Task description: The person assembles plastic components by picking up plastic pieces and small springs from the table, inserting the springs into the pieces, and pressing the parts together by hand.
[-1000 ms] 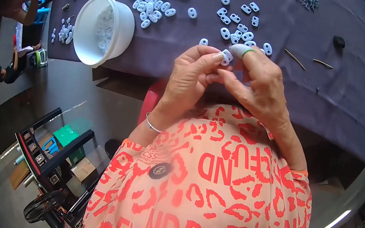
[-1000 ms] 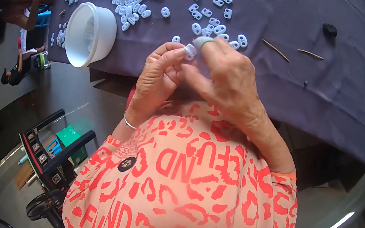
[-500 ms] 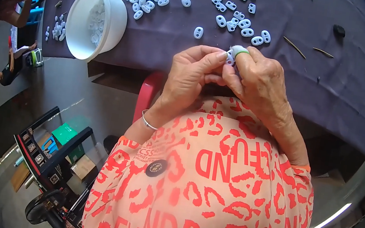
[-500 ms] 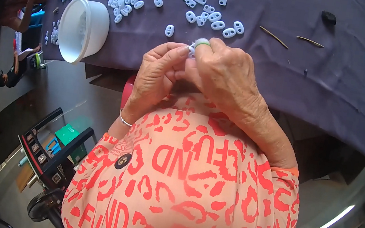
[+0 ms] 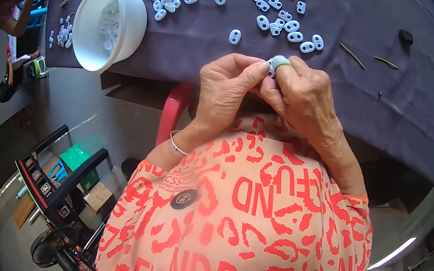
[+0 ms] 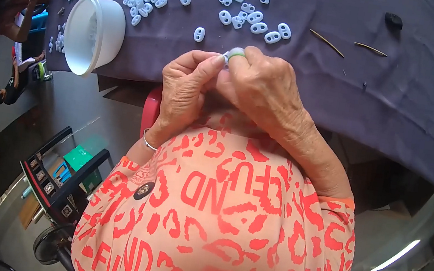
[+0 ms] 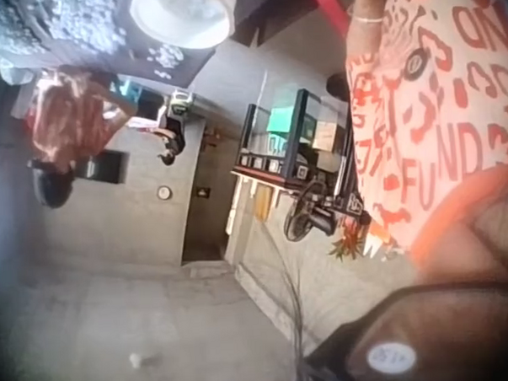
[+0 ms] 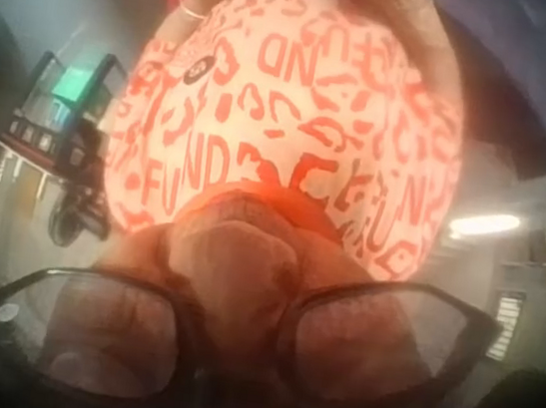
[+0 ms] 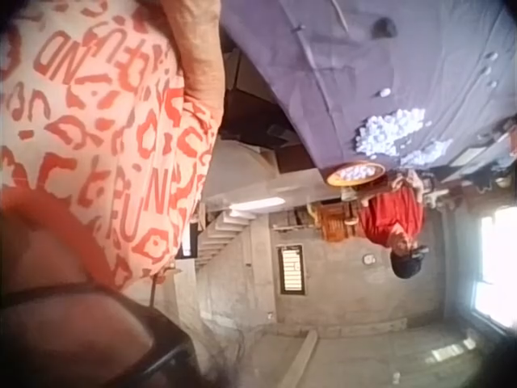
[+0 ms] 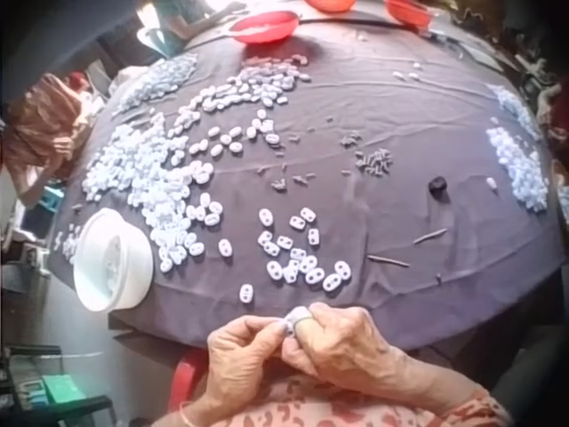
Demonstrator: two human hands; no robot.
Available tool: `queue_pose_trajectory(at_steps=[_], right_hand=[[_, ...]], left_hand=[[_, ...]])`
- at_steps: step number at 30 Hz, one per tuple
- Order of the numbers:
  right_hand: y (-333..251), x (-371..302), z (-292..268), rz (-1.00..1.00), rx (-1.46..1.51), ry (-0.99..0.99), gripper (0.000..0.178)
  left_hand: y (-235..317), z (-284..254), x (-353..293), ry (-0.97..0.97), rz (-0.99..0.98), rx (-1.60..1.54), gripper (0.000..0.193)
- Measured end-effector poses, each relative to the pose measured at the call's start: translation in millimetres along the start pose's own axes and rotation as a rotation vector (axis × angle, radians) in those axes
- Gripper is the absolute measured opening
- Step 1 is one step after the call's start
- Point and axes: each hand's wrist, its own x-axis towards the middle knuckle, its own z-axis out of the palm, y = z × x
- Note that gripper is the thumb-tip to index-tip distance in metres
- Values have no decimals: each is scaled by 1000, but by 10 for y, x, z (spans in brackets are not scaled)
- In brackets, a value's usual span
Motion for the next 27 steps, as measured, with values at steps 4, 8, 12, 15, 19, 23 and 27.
queue_pose_trajectory(at_steps=[4,8,12,15,19,23,27], right_hand=[[17,30,22,-33,19,18,14],[27,68,37,-39,43,37,14],[8,91,35,-41,57,34,15],[-12,89,40,-39,84,58,15],[-45,60,59,-12,47,58,14],[-78,27,84,14,1,47,12],[-82,27,100,16,-5,37,11]], left_hand=[[-5,-20,23,13,31,41,13],[-16,-22,56,26,45,45,12],[-15,-20,57,51,62,38,11],[-75,-28,60,80,96,69,10],[-82,-11,62,69,62,-34,10],[-105,0,37,85,48,-68,10],[-126,-16,38,72,40,-111,10]])
